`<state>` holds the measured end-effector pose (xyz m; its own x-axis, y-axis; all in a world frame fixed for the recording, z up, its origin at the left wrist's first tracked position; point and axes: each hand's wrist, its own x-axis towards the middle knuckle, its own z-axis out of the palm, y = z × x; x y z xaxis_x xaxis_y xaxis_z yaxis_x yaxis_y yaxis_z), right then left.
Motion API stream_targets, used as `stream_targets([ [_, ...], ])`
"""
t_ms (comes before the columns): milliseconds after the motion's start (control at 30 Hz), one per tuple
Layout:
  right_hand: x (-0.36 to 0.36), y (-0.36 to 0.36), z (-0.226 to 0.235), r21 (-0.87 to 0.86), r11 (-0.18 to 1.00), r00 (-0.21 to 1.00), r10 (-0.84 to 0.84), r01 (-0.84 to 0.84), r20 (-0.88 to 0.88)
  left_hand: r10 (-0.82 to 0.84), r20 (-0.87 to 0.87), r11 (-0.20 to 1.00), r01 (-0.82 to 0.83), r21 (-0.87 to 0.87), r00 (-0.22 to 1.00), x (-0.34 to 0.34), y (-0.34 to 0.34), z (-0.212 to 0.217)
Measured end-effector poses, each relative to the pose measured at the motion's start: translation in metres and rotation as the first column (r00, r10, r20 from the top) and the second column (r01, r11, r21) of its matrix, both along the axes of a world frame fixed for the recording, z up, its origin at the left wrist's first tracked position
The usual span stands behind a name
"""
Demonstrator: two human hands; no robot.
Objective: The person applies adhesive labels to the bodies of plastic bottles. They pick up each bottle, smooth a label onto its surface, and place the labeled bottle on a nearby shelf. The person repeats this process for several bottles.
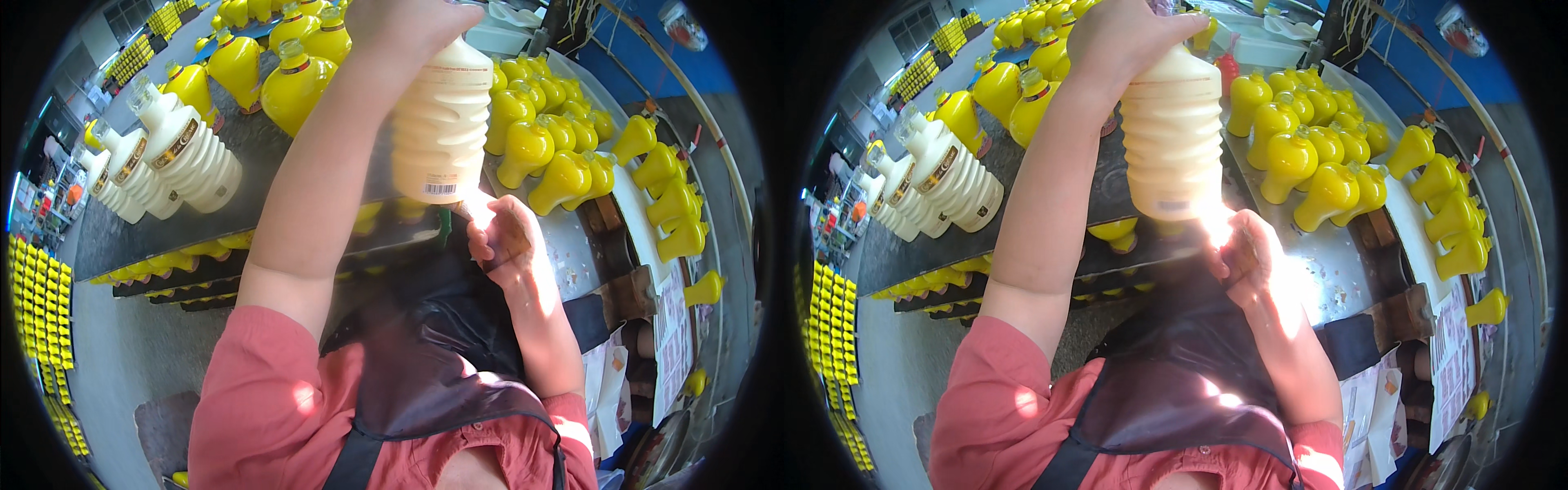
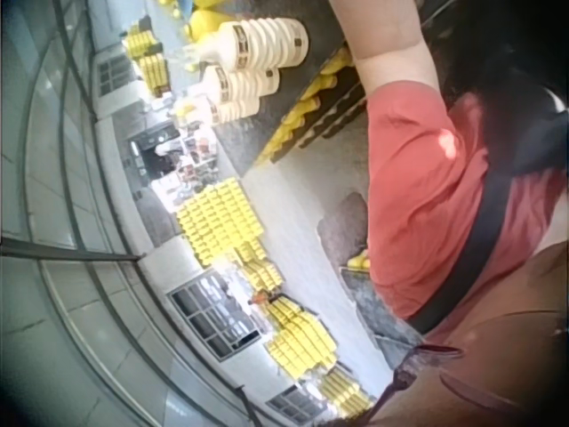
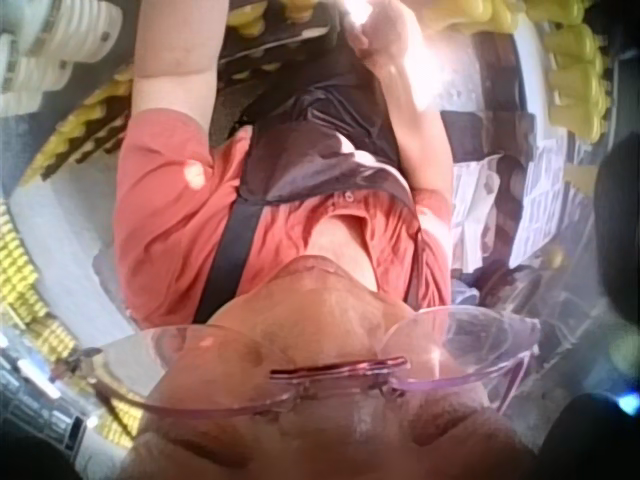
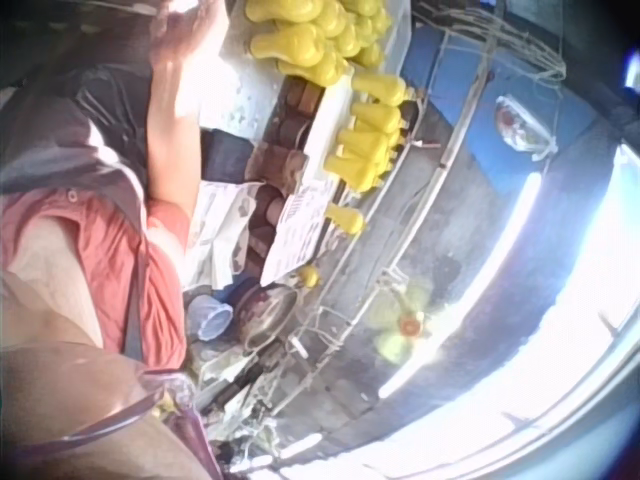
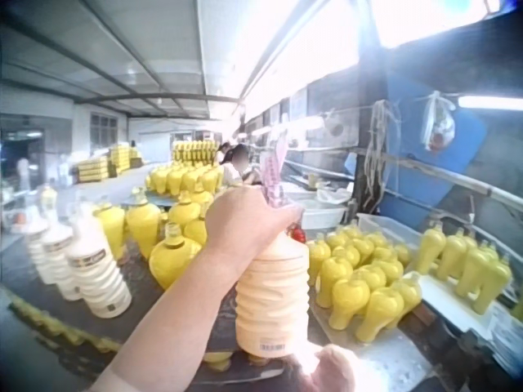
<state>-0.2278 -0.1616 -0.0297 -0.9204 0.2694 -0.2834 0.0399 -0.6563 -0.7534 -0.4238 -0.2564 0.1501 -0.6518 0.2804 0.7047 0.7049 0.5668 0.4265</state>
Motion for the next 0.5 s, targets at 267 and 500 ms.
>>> stream_targets([
  [267, -0.033, -0.014, 0.000, -0.012, 1.000, 0.994, 0.028, -0.026, 0.102, 0.086, 0.045, 0.996, -0.085, -0.005, 0.995, -0.026, -0.020, -0.015],
  [500, -0.043, -0.013, -0.007, -0.043, 0.997, 0.993, 0.064, -0.060, 0.103, 0.141, 0.045, 0.990, -0.140, -0.022, 0.989, -0.040, -0.027, -0.027],
])
